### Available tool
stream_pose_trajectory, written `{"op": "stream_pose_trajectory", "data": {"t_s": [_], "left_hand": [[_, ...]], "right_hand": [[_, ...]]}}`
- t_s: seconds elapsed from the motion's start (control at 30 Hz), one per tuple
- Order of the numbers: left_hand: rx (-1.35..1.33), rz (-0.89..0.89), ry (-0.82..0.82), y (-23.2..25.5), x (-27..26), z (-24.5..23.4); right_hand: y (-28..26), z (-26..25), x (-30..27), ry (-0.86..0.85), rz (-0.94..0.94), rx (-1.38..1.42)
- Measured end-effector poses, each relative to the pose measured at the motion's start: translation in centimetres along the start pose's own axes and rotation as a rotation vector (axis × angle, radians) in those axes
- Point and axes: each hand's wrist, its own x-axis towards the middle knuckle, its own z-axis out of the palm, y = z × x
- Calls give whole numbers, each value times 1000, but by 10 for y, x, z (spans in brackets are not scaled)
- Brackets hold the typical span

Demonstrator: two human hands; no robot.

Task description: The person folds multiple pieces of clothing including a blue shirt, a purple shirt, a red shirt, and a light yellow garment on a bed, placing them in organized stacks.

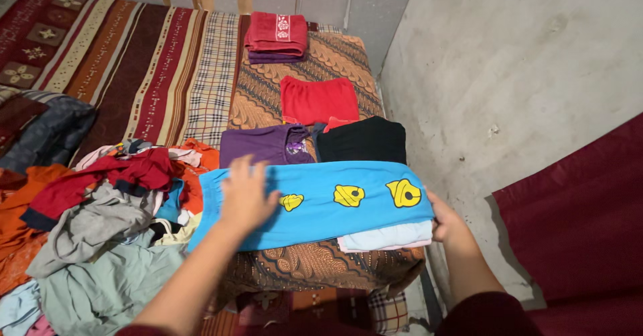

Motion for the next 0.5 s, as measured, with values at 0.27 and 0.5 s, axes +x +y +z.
{"op": "stream_pose_trajectory", "data": {"t_s": [0.27, 0.5], "left_hand": [[-154, 557, -176, 131, 25, 59], [-106, 646, -301, 179, 32, 94]], "right_hand": [[-20, -27, -5, 0, -73, 102], [-32, 21, -57, 399, -740, -272]]}}
